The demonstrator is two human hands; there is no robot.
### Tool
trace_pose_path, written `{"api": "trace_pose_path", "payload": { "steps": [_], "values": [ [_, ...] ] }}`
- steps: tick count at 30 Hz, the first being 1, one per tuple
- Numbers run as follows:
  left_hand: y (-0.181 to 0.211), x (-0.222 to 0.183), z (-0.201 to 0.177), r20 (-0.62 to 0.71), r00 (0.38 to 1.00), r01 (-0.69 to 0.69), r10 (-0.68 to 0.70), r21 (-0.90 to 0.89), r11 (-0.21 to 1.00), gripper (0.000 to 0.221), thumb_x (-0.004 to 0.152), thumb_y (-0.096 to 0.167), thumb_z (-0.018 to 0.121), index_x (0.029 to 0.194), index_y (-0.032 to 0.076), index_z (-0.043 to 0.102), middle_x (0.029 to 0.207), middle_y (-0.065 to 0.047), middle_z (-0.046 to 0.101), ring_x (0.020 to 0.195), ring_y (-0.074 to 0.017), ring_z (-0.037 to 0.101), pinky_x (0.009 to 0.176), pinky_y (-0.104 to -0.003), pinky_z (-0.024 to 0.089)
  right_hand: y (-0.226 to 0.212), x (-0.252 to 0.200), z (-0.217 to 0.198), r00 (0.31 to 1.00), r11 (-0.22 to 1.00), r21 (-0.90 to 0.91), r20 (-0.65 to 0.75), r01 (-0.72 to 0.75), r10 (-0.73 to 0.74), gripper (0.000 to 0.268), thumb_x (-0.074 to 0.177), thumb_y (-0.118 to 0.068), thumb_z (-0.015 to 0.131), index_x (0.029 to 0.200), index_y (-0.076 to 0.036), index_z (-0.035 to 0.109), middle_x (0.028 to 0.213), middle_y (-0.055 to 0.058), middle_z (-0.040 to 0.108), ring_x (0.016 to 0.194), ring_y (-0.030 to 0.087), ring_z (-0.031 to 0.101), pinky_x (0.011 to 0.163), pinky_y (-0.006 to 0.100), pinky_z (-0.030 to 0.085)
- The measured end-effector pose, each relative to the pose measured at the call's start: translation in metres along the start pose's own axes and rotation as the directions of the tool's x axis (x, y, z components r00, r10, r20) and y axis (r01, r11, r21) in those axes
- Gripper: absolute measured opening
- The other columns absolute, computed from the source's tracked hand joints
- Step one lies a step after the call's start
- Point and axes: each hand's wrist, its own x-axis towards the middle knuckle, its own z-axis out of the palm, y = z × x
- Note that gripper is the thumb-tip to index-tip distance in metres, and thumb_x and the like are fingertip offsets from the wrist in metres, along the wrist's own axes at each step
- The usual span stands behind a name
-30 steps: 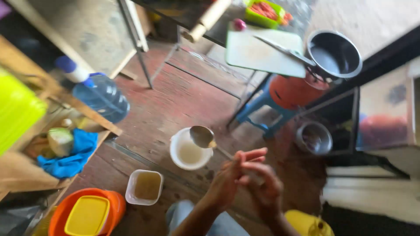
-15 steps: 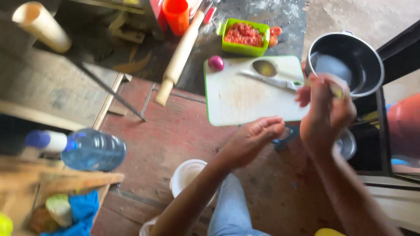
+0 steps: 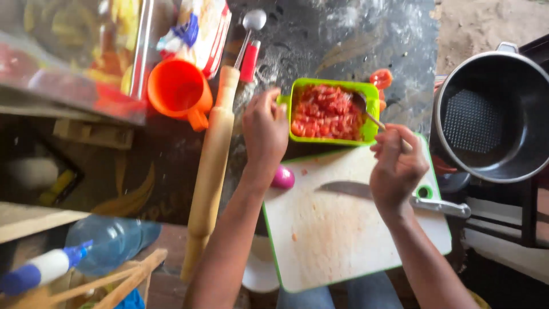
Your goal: Chopping vegetables and assembling a meat and vegetable wrap on a flatbread.
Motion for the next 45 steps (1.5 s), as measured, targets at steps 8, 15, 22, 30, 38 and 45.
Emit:
{"api": "trace_pose_path", "payload": {
  "steps": [8, 15, 22, 30, 38, 45],
  "values": [
    [0.003, 0.000, -0.016, 0.175, 0.944, 0.306, -0.281, -0.135, 0.942, 0.028, 0.080, 0.009, 0.072, 0.107, 0.016, 0.073, 0.074, -0.003, 0.069, 0.073, -0.0245, 0.073, 0.073, -0.040, 0.058, -0.042, -0.004, -0.001, 0.999, 0.995, 0.091, -0.013, 0.036, -0.035, 0.012, 0.108, 0.005, 0.058, 0.102, 0.012, 0.066, 0.076, 0.021, 0.071, 0.056, 0.026, 0.067, 0.059, 0.036, 0.056],
    [0.005, -0.005, -0.018, 0.164, 0.947, 0.308, -0.275, -0.230, 0.923, 0.029, 0.085, 0.001, 0.068, 0.113, 0.009, 0.071, 0.079, -0.012, 0.070, 0.070, -0.0248, 0.071, 0.068, -0.039, 0.059, -0.035, 0.003, -0.014, 0.966, 0.985, 0.032, 0.189, 0.172, -0.175, 0.011, 0.102, 0.007, 0.064, 0.105, 0.008, 0.075, 0.087, 0.019, 0.072, 0.069, 0.030, 0.071, 0.061, 0.039, 0.060],
    [0.018, -0.014, -0.016, 0.256, 0.861, 0.488, -0.439, -0.179, 0.854, 0.021, 0.094, 0.019, 0.058, 0.106, 0.009, 0.072, 0.085, -0.006, 0.077, 0.066, -0.0157, 0.068, 0.065, -0.033, 0.057, -0.029, 0.007, -0.017, 0.910, 0.961, 0.119, 0.311, 0.250, -0.275, 0.013, 0.099, 0.007, 0.060, 0.103, 0.003, 0.072, 0.082, 0.017, 0.070, 0.071, 0.033, 0.068, 0.067, 0.041, 0.055],
    [0.037, -0.031, -0.020, 0.295, 0.817, 0.569, -0.495, -0.275, 0.775, 0.023, 0.096, 0.011, 0.057, 0.111, 0.002, 0.073, 0.083, -0.016, 0.075, 0.063, -0.0198, 0.071, 0.055, -0.030, 0.064, -0.055, 0.035, -0.043, 0.910, 0.946, 0.111, 0.258, 0.305, -0.324, 0.019, 0.101, 0.009, 0.063, 0.087, 0.002, 0.073, 0.071, 0.011, 0.068, 0.055, 0.030, 0.061, 0.062, 0.040, 0.055],
    [0.041, -0.037, -0.024, 0.284, 0.821, 0.566, -0.495, -0.288, 0.773, 0.023, 0.096, 0.011, 0.056, 0.110, -0.002, 0.070, 0.083, -0.015, 0.072, 0.066, -0.0171, 0.070, 0.056, -0.028, 0.064, -0.046, 0.037, -0.050, 0.908, 0.940, 0.109, 0.242, 0.325, -0.342, 0.010, 0.101, 0.009, 0.066, 0.094, 0.008, 0.073, 0.071, 0.014, 0.066, 0.055, 0.028, 0.060, 0.060, 0.041, 0.054],
    [0.045, -0.039, -0.026, 0.275, 0.821, 0.568, -0.500, -0.319, 0.758, 0.025, 0.095, 0.010, 0.057, 0.112, -0.005, 0.068, 0.084, -0.016, 0.072, 0.067, -0.0168, 0.071, 0.056, -0.028, 0.066, -0.038, 0.026, -0.037, 0.915, 0.949, 0.146, 0.260, 0.279, -0.309, 0.009, 0.104, 0.005, 0.065, 0.101, 0.005, 0.074, 0.073, 0.014, 0.066, 0.063, 0.033, 0.066, 0.063, 0.042, 0.056]
  ]
}}
